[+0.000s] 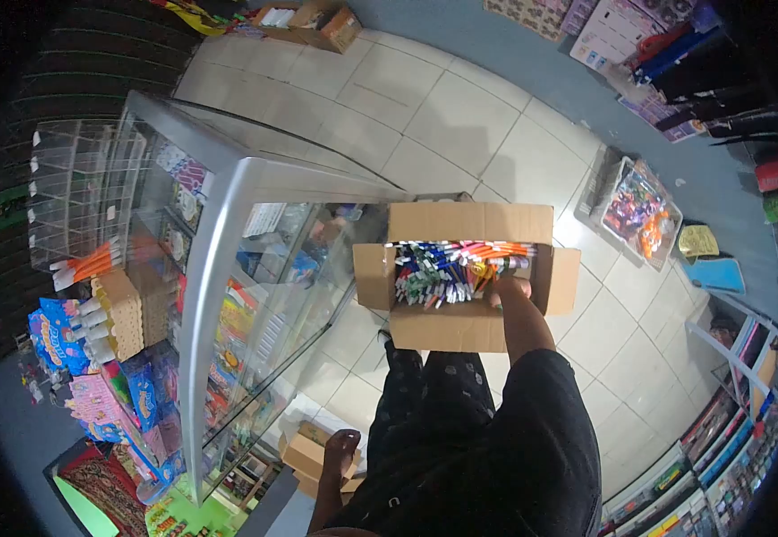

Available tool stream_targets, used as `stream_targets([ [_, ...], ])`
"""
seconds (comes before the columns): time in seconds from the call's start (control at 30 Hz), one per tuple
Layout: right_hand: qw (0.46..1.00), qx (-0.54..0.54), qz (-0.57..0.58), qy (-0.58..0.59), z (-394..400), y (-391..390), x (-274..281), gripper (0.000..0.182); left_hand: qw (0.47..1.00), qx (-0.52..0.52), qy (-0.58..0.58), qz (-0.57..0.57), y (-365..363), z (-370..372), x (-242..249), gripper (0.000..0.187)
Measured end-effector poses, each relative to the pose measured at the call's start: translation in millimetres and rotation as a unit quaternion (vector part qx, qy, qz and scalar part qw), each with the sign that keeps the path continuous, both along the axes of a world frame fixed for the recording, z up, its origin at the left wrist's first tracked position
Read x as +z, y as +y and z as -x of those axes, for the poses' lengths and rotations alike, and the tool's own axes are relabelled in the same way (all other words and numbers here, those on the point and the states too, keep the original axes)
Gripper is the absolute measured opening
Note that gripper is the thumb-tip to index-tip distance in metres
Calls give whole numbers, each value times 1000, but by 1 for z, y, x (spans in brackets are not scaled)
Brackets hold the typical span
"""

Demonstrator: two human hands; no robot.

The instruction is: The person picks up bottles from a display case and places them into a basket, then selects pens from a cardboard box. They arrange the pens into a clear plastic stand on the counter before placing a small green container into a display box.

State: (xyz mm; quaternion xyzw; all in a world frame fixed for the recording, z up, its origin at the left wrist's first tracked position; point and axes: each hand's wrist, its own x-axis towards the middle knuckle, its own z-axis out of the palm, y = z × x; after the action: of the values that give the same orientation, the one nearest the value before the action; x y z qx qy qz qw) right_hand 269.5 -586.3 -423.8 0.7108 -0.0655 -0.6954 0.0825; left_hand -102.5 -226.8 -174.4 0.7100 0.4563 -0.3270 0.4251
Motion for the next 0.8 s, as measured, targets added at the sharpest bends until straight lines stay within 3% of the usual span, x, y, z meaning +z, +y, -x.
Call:
stream_targets([
  [0.2,985,-34,-29,-168,21,-14,6,52,996,30,-71,44,8,-2,-2,15],
  [0.37,970,-84,-42,-222,37,-30,8,67,993,-13,-120,1,21,-9,-21,20],
  [0.4,973,-59,-67,-213,39,-31,16,70,989,-60,-132,-21,24,-19,-16,22],
  [0.5,967,-12,-70,-246,46,-23,40,79,987,-28,-157,-11,32,-29,-30,23],
  [0.53,952,73,-115,-275,56,-38,-27,79,988,-4,-154,8,33,-36,-28,23],
  [0.57,957,33,-89,-275,49,-16,35,79,983,-11,-181,17,37,-43,-29,23],
  [0.67,952,18,-105,-286,40,26,105,71,961,-30,-272,38,50,-53,-38,26],
  [0.7,927,164,-158,-297,40,19,25,72,956,-34,-291,37,54,-61,-36,27],
  [0.73,909,132,-174,-355,45,39,97,69,950,-37,-307,35,57,-67,-30,27],
  [0.77,902,211,-214,-310,37,54,95,65,945,-39,-322,32,61,-73,-19,28],
  [0.8,896,214,-239,-306,38,78,136,62,941,-63,-332,5,64,-80,-2,29],
])
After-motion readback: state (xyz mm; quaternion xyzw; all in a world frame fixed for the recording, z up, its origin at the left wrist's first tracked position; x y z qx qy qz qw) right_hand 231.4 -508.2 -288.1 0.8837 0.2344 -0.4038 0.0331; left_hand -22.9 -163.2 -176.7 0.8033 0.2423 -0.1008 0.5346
